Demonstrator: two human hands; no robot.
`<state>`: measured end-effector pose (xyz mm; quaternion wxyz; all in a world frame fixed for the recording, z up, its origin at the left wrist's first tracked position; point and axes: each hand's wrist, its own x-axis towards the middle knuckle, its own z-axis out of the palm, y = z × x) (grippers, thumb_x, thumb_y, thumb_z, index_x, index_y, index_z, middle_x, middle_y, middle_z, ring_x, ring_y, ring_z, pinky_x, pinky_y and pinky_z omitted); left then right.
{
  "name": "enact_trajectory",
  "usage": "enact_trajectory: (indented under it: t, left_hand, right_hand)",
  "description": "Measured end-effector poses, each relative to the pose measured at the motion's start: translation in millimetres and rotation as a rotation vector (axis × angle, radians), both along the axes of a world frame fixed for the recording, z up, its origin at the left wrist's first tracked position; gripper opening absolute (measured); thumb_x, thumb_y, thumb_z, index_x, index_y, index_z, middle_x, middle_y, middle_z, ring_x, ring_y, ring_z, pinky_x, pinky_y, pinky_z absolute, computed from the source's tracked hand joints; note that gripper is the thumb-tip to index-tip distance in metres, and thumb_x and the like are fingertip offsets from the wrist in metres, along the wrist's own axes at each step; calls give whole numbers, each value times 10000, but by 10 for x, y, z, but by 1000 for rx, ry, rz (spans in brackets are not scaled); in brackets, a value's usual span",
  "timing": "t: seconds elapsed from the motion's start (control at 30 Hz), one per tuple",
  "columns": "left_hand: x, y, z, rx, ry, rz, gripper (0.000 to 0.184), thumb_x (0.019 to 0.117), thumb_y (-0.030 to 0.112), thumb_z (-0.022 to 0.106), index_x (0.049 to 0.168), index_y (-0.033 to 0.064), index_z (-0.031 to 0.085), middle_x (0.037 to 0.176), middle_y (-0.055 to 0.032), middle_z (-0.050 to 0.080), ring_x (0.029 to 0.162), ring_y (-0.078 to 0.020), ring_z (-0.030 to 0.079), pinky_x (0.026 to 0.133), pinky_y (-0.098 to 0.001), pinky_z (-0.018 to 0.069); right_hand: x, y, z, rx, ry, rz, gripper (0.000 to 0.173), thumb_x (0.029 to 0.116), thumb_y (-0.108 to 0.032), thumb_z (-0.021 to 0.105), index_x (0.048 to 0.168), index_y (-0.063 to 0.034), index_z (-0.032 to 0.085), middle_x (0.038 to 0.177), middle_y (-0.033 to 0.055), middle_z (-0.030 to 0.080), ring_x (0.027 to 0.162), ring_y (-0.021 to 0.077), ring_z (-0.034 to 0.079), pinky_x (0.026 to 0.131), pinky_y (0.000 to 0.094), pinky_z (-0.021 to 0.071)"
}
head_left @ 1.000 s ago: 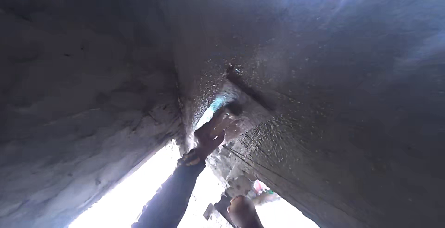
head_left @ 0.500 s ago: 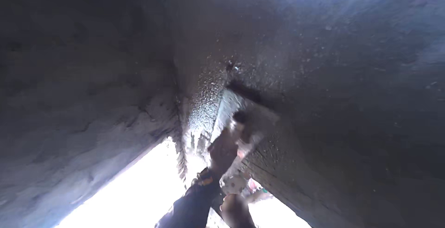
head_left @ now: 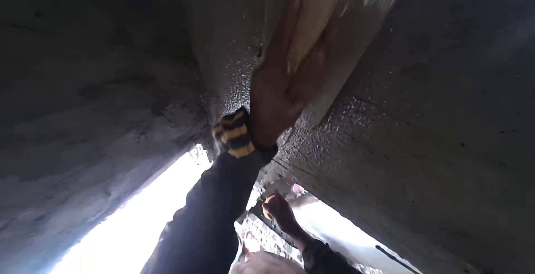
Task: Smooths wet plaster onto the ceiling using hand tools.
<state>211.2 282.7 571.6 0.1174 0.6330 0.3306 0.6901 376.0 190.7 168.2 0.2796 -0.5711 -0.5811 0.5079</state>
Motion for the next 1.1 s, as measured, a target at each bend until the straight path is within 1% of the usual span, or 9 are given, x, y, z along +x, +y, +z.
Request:
enact_trajectory:
  t: [0.07, 0.23, 0.4, 0.57, 0.63, 0.8, 0.9, 1.0, 1.1]
  left_hand:
    - [54, -94, -937, -174, 65, 133, 730, 957, 285, 710, 1593, 163, 373, 1307, -94, 687, 922, -159, 731, 770, -394, 632]
    - [232, -180, -3125, -341, 79, 160, 607, 870, 207, 778, 1361, -94, 585, 1230, -200, 715, 1095, -248, 725, 995, -412, 577]
    - [95, 4, -2325, -111, 2, 204, 531, 832, 239, 804, 1267, -38, 681, 1072, -157, 764, 894, -191, 752, 821, -365, 626]
    - [-85, 45, -988, -20, 80, -21, 605, 1002, 285, 644, 1500, -12, 472, 1408, -151, 623, 1137, -178, 688, 919, -380, 606]
    - [-53, 56, -1243, -44, 50, -43, 597, 1036, 339, 556, 1490, -38, 470, 1411, -178, 610, 1188, -193, 663, 985, -395, 582]
    - [-67, -42, -3004, -400, 100, -64, 648, 997, 441, 581, 1473, 8, 505, 1341, -215, 621, 1168, -261, 650, 1001, -445, 543]
    - [-125, -83, -3012, -531, -9, -146, 587, 941, 314, 716, 1453, 73, 561, 1348, -166, 582, 1205, -210, 591, 1017, -381, 529]
    - [57, -197, -2962, -416, -226, 35, 434, 902, 192, 743, 1280, -14, 686, 1234, -196, 650, 1132, -192, 630, 981, -317, 538]
    - [101, -215, -3149, -164, -300, 40, 810, 979, 611, 510, 1386, -89, 504, 1343, -245, 558, 1243, -216, 577, 1054, -356, 506]
  right_hand:
    - [20, -34, -61, -7, 10, 25, 537, 875, -364, 777, 1267, -37, 612, 1054, 91, 714, 938, 166, 700, 875, 381, 593]
    - [108, -202, -467, -45, 13, 34, 462, 871, -319, 782, 1210, -38, 642, 1021, 72, 728, 918, 148, 711, 869, 366, 605]
    - [56, -275, -511, -60, -19, 74, 462, 873, -332, 780, 1210, -48, 639, 1024, 70, 725, 907, 141, 711, 855, 357, 606]
    - [-14, -250, -468, -115, 85, 130, 453, 925, -281, 728, 1267, -17, 592, 1087, 84, 712, 975, 141, 701, 897, 346, 597]
    - [2, -254, -512, -89, 141, 137, 488, 933, -307, 653, 1283, 23, 574, 1130, 114, 688, 1012, 150, 680, 915, 349, 577]
    - [-80, -415, -291, 375, 257, -1, 496, 948, -468, 634, 1152, -16, 658, 1145, 97, 662, 1058, 146, 642, 932, 342, 561]
    - [-333, -373, 622, 593, 313, -154, 485, 971, -541, 601, 1178, -103, 632, 1084, -3, 685, 1002, 92, 659, 880, 323, 574]
    - [-567, -180, 1462, 730, 241, -343, 667, 885, -470, 725, 1283, 37, 553, 1165, 27, 667, 1091, 53, 646, 958, 281, 565]
    - [-706, 171, 1775, 776, 303, -430, 511, 851, -277, 776, 1226, 33, 618, 1166, 37, 703, 1090, 74, 667, 966, 265, 570]
